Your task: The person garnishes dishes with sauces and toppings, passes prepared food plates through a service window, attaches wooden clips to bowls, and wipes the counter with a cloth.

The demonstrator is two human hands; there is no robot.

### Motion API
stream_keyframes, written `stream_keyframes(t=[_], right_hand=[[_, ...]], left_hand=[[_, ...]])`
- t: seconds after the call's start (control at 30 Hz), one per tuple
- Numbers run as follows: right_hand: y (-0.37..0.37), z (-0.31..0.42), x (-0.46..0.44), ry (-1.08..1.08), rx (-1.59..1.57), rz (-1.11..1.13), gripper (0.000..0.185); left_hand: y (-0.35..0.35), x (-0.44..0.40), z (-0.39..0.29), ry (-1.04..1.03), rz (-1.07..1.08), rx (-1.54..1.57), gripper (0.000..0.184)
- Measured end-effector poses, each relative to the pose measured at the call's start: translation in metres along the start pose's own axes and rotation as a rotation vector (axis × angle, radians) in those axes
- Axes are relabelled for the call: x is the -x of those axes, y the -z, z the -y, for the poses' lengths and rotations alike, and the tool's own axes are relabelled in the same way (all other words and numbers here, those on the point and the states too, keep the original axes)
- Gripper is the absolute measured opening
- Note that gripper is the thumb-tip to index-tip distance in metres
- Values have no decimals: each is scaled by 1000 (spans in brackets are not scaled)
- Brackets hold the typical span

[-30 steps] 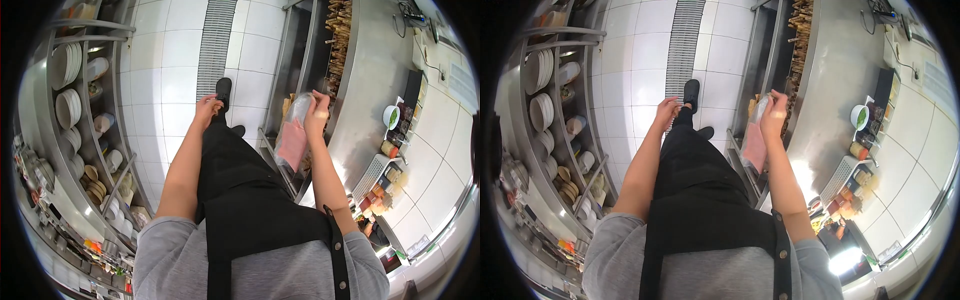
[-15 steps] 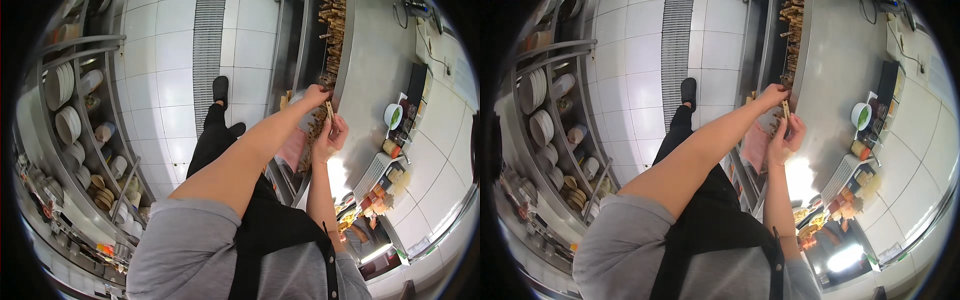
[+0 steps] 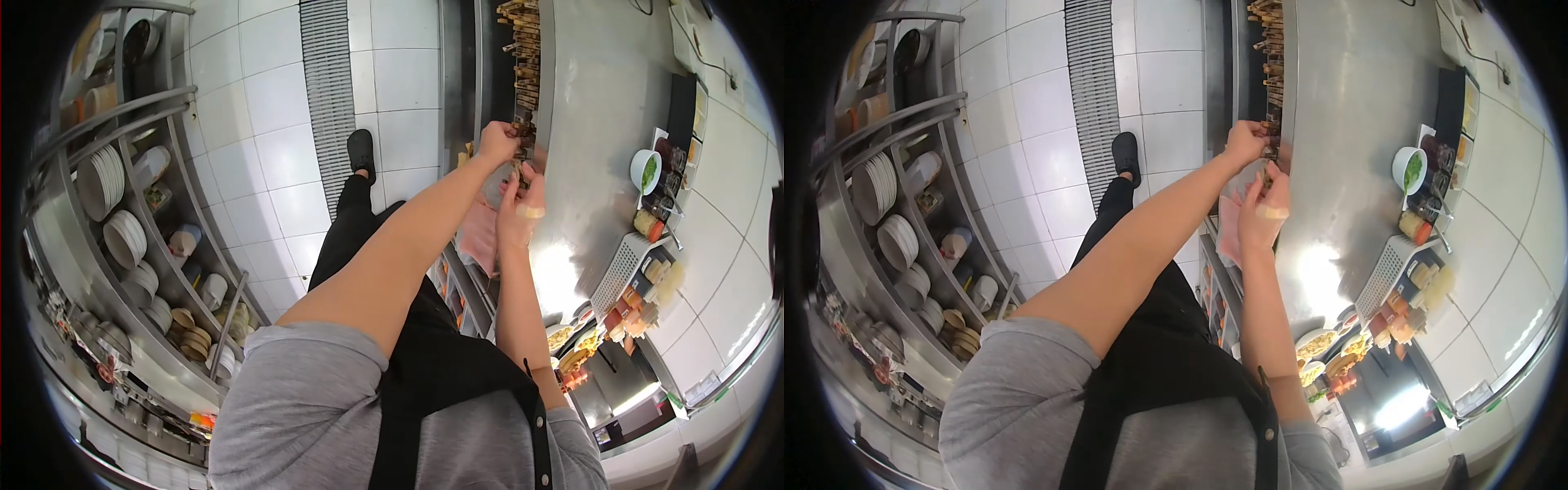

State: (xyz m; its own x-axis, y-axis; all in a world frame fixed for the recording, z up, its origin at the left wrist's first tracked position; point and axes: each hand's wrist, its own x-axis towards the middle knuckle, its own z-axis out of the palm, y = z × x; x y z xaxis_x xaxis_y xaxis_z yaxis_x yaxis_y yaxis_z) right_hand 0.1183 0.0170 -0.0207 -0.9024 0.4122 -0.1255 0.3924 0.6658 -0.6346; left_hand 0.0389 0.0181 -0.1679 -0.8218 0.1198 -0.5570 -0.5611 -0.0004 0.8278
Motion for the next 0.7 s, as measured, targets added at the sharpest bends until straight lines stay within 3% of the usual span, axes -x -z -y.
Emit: stream_keyframes(t=[0.1,0.17,0.3,0.4,0.6,0.7], right_hand=[[-2,20,-8,-156,92,60,20],[-6,29,-11,-167,135,51,19],[-18,4,-11,-94,137,20,17],[-25,2,-1,-43,66,-60,16],[-36,1,-11,-112,18,-92,13],[-50,-17,-23,-107,95,-114,15]], left_hand=[[11,-7,0,169,141,91,25],[15,-7,2,136,146,86,24],[15,-1,0,31,180,92,20],[6,-2,8,89,234,318,19],[16,-1,4,112,304,464,15],[36,6,-21,235,330,451,14]])
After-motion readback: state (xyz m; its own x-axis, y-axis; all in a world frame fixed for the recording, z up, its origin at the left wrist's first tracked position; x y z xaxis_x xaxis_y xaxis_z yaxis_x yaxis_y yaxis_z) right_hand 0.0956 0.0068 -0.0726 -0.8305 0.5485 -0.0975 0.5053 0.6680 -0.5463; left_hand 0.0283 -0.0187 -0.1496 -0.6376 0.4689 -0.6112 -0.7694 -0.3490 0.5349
